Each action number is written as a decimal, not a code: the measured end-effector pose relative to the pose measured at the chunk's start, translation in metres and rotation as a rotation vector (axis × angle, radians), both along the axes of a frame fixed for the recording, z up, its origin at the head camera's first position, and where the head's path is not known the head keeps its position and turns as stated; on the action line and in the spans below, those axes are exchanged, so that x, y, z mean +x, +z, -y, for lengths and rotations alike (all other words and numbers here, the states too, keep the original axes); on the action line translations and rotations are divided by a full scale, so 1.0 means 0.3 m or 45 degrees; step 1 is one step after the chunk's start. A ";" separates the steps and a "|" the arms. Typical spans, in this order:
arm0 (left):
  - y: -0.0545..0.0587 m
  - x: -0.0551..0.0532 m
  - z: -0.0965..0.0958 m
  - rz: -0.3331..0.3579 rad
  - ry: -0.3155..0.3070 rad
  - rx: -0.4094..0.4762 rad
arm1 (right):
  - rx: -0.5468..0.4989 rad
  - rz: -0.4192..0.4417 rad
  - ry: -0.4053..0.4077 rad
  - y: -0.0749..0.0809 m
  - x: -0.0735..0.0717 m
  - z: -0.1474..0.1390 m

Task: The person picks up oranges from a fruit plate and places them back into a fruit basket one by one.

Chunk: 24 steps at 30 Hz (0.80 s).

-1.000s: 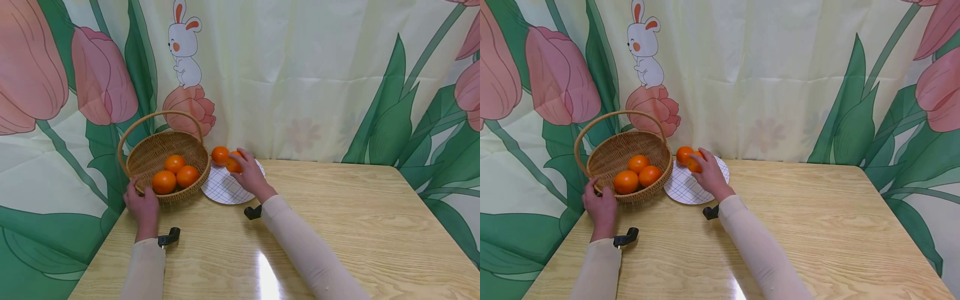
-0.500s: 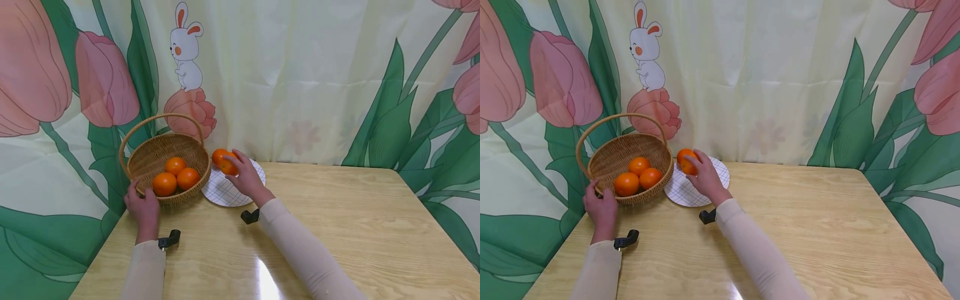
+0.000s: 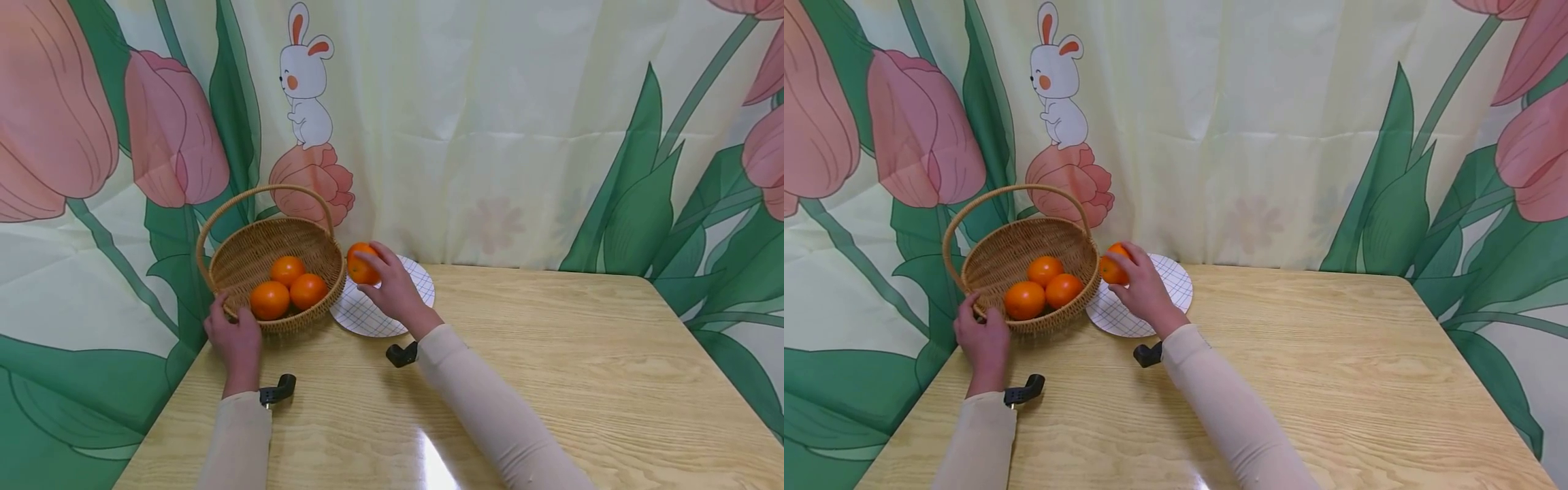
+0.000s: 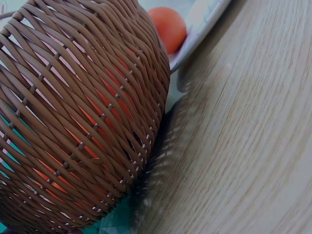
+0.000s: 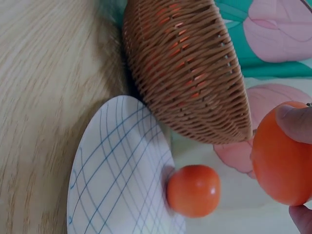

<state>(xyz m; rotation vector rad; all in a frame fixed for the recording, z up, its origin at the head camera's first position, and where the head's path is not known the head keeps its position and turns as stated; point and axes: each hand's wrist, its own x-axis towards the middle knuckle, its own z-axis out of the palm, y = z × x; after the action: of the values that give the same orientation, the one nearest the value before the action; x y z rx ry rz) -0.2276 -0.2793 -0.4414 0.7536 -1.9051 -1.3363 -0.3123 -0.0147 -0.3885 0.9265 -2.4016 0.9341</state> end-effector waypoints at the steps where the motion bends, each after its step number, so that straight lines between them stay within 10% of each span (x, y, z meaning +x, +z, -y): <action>1: -0.001 0.000 0.000 -0.004 0.002 -0.003 | -0.005 -0.008 0.011 0.002 0.001 0.004; 24: -0.002 -0.005 -0.001 -0.044 0.009 0.006 | -0.027 -0.111 0.135 0.030 0.026 0.107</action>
<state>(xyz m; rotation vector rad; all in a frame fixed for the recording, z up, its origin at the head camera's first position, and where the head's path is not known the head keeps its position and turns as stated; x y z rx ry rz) -0.2291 -0.2791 -0.4420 0.7343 -1.8712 -1.3412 -0.3046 -0.0467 -0.3795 1.0730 -2.2842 0.9354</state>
